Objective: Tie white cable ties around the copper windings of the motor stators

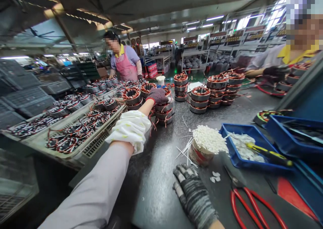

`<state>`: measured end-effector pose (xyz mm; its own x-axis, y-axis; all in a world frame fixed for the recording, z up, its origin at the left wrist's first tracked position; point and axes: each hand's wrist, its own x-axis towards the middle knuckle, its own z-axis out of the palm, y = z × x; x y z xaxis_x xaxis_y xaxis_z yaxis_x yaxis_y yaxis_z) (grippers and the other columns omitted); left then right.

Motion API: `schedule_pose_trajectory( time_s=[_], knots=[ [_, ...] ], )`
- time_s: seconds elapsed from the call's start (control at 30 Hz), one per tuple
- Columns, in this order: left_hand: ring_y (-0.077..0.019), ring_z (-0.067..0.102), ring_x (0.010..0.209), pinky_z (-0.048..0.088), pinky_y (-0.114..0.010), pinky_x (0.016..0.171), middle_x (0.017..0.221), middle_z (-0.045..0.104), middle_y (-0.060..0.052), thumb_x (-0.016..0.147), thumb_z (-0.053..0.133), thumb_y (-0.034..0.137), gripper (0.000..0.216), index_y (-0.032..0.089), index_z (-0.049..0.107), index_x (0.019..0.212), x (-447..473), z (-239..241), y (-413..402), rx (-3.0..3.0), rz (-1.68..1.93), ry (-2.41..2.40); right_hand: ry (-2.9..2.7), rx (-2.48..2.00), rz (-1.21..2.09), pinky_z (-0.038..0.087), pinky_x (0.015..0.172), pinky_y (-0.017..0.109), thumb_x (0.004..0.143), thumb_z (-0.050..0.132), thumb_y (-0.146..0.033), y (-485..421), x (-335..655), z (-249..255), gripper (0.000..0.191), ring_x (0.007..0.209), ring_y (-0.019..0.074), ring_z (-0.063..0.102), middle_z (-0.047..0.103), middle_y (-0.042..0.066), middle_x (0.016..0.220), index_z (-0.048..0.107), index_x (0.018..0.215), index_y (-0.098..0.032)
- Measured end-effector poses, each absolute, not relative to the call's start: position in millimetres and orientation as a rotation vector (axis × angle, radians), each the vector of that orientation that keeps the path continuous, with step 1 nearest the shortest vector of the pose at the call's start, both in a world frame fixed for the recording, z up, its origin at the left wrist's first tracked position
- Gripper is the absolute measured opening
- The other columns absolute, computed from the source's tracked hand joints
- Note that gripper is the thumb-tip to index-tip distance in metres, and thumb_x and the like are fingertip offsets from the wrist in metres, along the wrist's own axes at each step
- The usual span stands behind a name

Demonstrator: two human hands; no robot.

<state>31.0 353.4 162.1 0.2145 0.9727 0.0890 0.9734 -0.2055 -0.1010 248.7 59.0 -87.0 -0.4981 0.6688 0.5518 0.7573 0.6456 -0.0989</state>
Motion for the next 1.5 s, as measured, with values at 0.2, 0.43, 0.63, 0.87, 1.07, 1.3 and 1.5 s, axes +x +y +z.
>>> schedule_pose_trajectory(
  time_s=[0.2, 0.43, 0.63, 0.87, 1.07, 1.3, 1.5],
  knots=[
    [-0.0346, 0.069, 0.105, 0.045, -0.048, 0.095, 0.11, 0.076, -0.019, 0.084, 0.052, 0.07, 0.066, 0.013, 0.077, 0.107, 37, 155, 291, -2.269, -0.072, -1.911, -2.332, -1.118, -0.117, 0.06, 0.098, 0.059, 0.097, 0.047, -0.026, 59, 247, -90, 0.043, 0.118, 0.0349, 0.07, 0.072, 0.017, 0.131, 0.074, 0.128, -0.015],
    [-0.0273, 0.067, 0.086, 0.047, -0.039, 0.081, 0.09, 0.075, -0.011, 0.088, 0.048, 0.074, 0.06, 0.02, 0.075, 0.088, 12, 151, 201, -2.267, -0.63, -1.853, -2.395, -1.249, 0.165, 0.049, 0.112, 0.058, 0.098, 0.05, -0.028, 59, 246, -61, 0.042, 0.129, 0.0319, 0.062, 0.068, 0.017, 0.138, 0.07, 0.133, -0.016],
    [-0.032, 0.067, 0.101, 0.049, -0.044, 0.09, 0.084, 0.076, -0.008, 0.082, 0.062, 0.074, 0.053, 0.022, 0.072, 0.072, 0, 99, 100, -2.612, -0.561, -1.57, -2.315, -1.3, 0.327, 0.048, 0.111, 0.052, 0.1, 0.048, -0.033, 60, 245, -40, 0.04, 0.122, 0.0288, 0.063, 0.07, 0.017, 0.129, 0.069, 0.13, -0.015],
    [-0.0307, 0.073, 0.097, 0.045, -0.055, 0.106, 0.086, 0.079, -0.009, 0.085, 0.073, 0.054, 0.034, 0.02, 0.076, 0.088, 22, 26, 6, -2.73, -0.477, -1.407, -2.032, -1.399, 0.289, 0.056, 0.099, 0.046, 0.098, 0.048, -0.03, 65, 257, -47, 0.034, 0.107, 0.0268, 0.068, 0.074, 0.013, 0.115, 0.07, 0.122, -0.018],
    [-0.0223, 0.07, 0.109, 0.046, -0.047, 0.109, 0.104, 0.079, -0.004, 0.097, 0.062, 0.023, 0.017, 0.022, 0.066, 0.114, -27, -4, -51, -2.532, -1.044, -1.408, -2.13, -1.123, -0.171, 0.046, 0.113, 0.052, 0.093, 0.063, -0.027, 16, 266, -14, 0.037, 0.126, 0.0285, 0.06, 0.072, 0.009, 0.13, 0.068, 0.129, -0.025],
    [-0.0233, 0.063, 0.13, 0.048, -0.043, 0.115, 0.132, 0.073, -0.01, 0.106, 0.044, 0.037, 0.038, 0.02, 0.065, 0.132, -10, -10, -11, -2.522, -1.465, -1.734, -2.01, -1.111, -0.141, 0.041, 0.118, 0.053, 0.098, 0.057, -0.036, -3, 240, -29, 0.028, 0.129, 0.0267, 0.058, 0.071, 0.005, 0.129, 0.071, 0.122, -0.033],
    [-0.0208, 0.075, 0.101, 0.06, -0.034, 0.093, 0.109, 0.08, -0.007, 0.1, 0.055, 0.044, 0.037, 0.021, 0.074, 0.122, 6, 18, 9, -2.613, -2.101, -2.12, -1.736, -1.77, 0.064, 0.043, 0.114, 0.061, 0.092, 0.055, -0.035, 27, 252, -53, 0.034, 0.128, 0.0357, 0.057, 0.067, 0.02, 0.132, 0.072, 0.11, -0.012]
  ],
)
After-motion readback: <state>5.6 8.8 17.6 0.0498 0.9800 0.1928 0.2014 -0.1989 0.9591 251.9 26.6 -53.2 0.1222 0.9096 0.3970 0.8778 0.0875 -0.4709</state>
